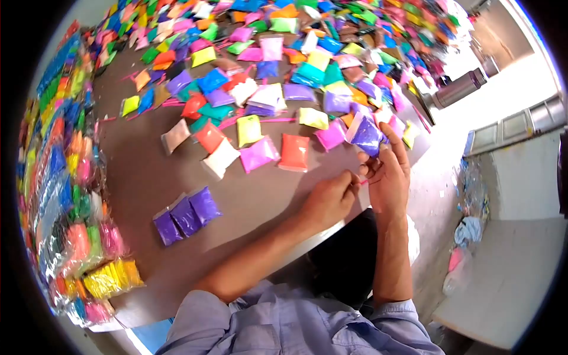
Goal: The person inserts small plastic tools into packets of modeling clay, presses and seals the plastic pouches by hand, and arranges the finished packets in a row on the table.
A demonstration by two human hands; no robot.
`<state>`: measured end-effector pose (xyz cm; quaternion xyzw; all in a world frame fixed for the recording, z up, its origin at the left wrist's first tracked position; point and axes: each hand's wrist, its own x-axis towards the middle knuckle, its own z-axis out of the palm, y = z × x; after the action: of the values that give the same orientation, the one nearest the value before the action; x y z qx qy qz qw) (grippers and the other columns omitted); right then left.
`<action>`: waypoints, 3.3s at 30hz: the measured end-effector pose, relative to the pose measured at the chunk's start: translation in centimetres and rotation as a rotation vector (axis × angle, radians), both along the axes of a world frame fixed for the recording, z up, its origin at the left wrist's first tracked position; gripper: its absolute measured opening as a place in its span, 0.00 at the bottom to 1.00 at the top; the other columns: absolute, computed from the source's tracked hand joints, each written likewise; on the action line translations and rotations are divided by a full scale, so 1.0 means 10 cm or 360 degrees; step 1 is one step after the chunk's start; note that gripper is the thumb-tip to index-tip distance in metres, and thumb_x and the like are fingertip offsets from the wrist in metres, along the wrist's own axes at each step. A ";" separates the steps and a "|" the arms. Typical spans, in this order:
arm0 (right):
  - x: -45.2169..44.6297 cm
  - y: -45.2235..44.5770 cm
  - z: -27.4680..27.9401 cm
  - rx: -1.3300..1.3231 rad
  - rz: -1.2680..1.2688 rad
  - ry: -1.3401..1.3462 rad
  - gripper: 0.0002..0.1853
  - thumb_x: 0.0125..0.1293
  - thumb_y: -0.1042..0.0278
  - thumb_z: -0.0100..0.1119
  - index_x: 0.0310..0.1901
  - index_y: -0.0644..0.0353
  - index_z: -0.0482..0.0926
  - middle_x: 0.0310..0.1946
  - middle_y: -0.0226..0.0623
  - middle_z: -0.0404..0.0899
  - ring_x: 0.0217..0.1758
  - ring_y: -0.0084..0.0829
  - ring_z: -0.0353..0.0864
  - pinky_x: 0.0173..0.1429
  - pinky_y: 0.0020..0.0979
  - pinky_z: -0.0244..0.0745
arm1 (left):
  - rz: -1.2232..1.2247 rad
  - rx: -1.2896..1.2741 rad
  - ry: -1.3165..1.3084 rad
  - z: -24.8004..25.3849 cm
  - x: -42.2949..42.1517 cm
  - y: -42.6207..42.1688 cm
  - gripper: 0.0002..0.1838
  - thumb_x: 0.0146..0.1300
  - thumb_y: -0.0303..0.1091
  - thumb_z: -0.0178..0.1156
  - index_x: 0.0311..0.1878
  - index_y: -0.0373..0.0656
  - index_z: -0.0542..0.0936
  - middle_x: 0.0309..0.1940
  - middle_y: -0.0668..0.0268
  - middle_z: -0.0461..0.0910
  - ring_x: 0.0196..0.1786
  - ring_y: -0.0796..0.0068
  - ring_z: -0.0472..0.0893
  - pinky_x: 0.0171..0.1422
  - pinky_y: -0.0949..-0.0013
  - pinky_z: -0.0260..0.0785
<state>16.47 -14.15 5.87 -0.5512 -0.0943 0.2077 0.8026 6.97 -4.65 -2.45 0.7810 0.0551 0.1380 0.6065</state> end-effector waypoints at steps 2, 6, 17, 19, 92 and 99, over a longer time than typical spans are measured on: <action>-0.09 -0.15 -0.08 0.0127 -0.0017 0.0085 0.21 0.84 0.73 0.44 0.74 0.64 0.72 0.49 0.40 0.87 0.42 0.28 0.90 0.41 0.29 0.86 | 0.0108 -0.0186 0.0040 0.00 0.02 -0.01 0.08 0.74 0.24 0.62 0.53 0.39 0.83 0.43 0.56 0.90 0.45 0.64 0.91 0.50 0.61 0.81; -0.25 -0.33 -0.07 0.0151 -0.0024 0.0333 0.19 0.83 0.69 0.49 0.70 0.66 0.74 0.49 0.42 0.87 0.43 0.29 0.90 0.44 0.29 0.87 | 0.0080 -0.0165 0.0009 0.04 0.01 0.03 0.10 0.75 0.21 0.61 0.56 0.37 0.82 0.44 0.61 0.91 0.46 0.77 0.90 0.50 0.68 0.81; -0.59 -0.59 -0.37 -0.0978 -0.0278 -0.0726 0.20 0.72 0.68 0.69 0.61 0.66 0.79 0.39 0.50 0.89 0.37 0.39 0.92 0.40 0.37 0.84 | 0.0482 -0.0097 0.0004 0.26 -0.38 0.18 0.06 0.76 0.26 0.65 0.50 0.34 0.84 0.34 0.70 0.86 0.31 0.87 0.79 0.34 0.78 0.71; -0.64 -0.57 -0.33 -0.1040 -0.0325 -0.0795 0.18 0.70 0.65 0.71 0.56 0.63 0.82 0.35 0.52 0.88 0.36 0.48 0.91 0.42 0.44 0.84 | 0.0475 -0.0027 0.0069 0.28 -0.45 0.14 0.07 0.77 0.27 0.66 0.49 0.33 0.85 0.35 0.71 0.86 0.32 0.88 0.79 0.35 0.78 0.71; -0.30 -0.80 -0.29 -0.1726 0.0461 -0.1249 0.26 0.58 0.50 0.81 0.54 0.54 0.88 0.35 0.39 0.92 0.43 0.46 0.92 0.47 0.46 0.82 | 0.0192 0.1206 -0.0100 0.47 -0.23 0.11 0.05 0.67 0.25 0.70 0.37 0.39 0.83 0.30 0.56 0.81 0.30 0.56 0.83 0.34 0.58 0.72; -0.29 -0.79 -0.29 -0.1738 0.0483 -0.1236 0.25 0.58 0.50 0.81 0.54 0.54 0.88 0.35 0.38 0.92 0.42 0.46 0.91 0.46 0.46 0.82 | 0.0071 0.1436 -0.0012 0.44 -0.21 0.11 0.06 0.71 0.32 0.67 0.38 0.44 0.81 0.35 0.59 0.81 0.35 0.48 0.85 0.38 0.50 0.76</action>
<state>13.62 -22.06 2.94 -0.8919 -0.3332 0.1229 0.2798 4.88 -3.57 1.99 0.9654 0.0041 0.1642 0.2024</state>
